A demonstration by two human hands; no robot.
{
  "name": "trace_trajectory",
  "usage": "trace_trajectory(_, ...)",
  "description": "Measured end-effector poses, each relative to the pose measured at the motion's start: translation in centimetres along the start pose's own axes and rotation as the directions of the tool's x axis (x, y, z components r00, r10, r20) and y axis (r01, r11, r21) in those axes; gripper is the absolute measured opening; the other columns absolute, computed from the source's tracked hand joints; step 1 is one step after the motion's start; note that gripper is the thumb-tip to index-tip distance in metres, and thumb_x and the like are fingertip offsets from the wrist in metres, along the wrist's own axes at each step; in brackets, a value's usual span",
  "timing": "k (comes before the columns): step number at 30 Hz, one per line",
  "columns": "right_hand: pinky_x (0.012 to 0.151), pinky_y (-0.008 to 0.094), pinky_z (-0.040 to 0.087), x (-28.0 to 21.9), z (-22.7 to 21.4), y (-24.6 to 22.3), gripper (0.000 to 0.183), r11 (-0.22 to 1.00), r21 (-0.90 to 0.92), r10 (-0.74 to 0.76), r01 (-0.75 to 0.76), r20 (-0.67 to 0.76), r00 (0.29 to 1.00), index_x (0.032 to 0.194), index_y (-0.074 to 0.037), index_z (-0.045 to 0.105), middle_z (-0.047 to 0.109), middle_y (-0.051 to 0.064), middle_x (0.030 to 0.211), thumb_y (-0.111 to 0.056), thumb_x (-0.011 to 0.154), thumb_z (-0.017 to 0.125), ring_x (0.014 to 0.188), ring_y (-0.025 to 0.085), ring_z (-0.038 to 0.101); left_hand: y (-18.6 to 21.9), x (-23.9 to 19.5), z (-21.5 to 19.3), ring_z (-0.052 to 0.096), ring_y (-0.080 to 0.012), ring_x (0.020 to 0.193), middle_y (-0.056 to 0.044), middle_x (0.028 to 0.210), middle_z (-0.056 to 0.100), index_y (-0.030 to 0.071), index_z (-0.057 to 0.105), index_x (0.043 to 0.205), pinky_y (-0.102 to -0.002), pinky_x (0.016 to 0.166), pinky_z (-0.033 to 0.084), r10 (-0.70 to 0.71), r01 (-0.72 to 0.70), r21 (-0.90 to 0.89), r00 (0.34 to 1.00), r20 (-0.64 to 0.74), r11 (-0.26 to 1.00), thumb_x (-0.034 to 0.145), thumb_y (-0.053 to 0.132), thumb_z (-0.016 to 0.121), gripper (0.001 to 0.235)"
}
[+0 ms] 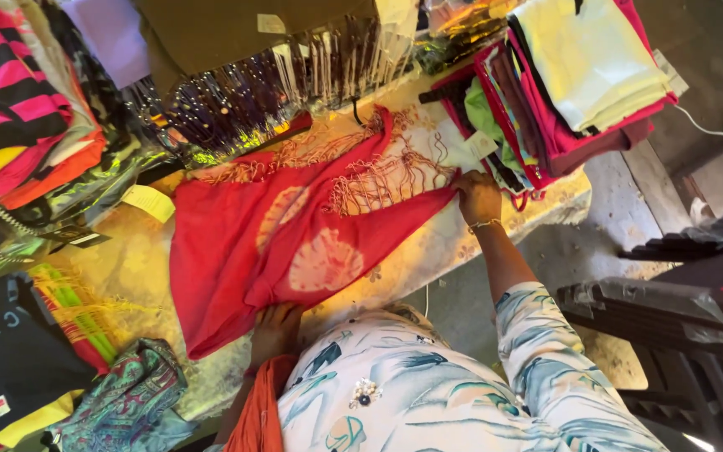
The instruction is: The person folds several scarves on a table. They unfold and refold a cream scarf, then a brown scarf, and finally a red scarf, placing each folded item on a stack.
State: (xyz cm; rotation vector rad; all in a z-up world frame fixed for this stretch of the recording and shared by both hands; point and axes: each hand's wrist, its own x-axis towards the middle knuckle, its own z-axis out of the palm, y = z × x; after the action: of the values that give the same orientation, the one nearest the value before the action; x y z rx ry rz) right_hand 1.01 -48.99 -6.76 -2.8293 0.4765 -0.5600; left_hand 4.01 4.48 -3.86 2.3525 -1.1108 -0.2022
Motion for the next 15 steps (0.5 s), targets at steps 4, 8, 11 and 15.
trace_trajectory(4, 0.088, 0.047, 0.048, -1.2, -0.4, 0.0, 0.022, 0.990, -0.089, 0.116, -0.111, 0.056, 0.992, 0.088, -0.022, 0.078, 0.070, -0.003, 0.106, -0.004, 0.082, 0.069, 0.106, 0.027, 0.063, -1.2, -1.7, 1.8, 0.058, -0.0335, 0.110, -0.010, 0.117, 0.063, 0.013, 0.067, 0.121, -0.050, 0.096, 0.041, -0.017, 0.019, 0.029, 0.999, -0.051, 0.999, 0.062, 0.025, 0.081, 0.061)
trace_trajectory(8, 0.094, 0.050, 0.042, -1.3, -1.0, -1.4, 0.026, 0.938, -0.218, 0.260, -0.270, -0.074, 0.963, 0.092, -0.022, 0.079, 0.070, -0.002, 0.113, -0.004, 0.081, 0.065, 0.110, 0.027, 0.058, -1.4, -2.1, 2.0, 0.058, -0.0311, 0.109, -0.008, 0.117, 0.063, 0.016, 0.068, 0.120, -0.048, 0.097, 0.042, -0.050, 0.055, 0.063, 0.996, -0.074, 0.997, 0.067, 0.025, 0.080, 0.056)
trace_trajectory(11, 0.084, 0.049, 0.043, 0.7, -0.5, -4.8, 0.014, 0.968, -0.229, 0.060, -0.102, -0.180, 0.982, 0.091, -0.017, 0.076, 0.073, 0.003, 0.107, -0.012, 0.080, 0.070, 0.100, 0.030, 0.061, -2.3, -3.0, 3.7, 0.059, -0.0283, 0.111, -0.004, 0.121, 0.064, 0.019, 0.069, 0.125, -0.048, 0.100, 0.043, -0.014, 0.027, 0.104, 0.992, -0.124, 0.994, 0.078, 0.024, 0.077, 0.047)
trace_trajectory(15, 0.078, 0.040, 0.054, 4.0, 4.5, -7.0, 0.017, 0.955, 0.288, 0.081, -0.070, -0.027, 0.996, 0.101, -0.011, 0.075, 0.073, 0.007, 0.094, -0.005, 0.086, 0.068, 0.085, 0.028, 0.069, -3.2, -2.7, 5.2, 0.059, -0.0249, 0.110, -0.002, 0.116, 0.064, 0.021, 0.068, 0.117, -0.056, 0.103, 0.039, 0.033, 0.030, 0.186, 0.944, -0.327, 0.982, 0.081, 0.030, 0.074, 0.038)
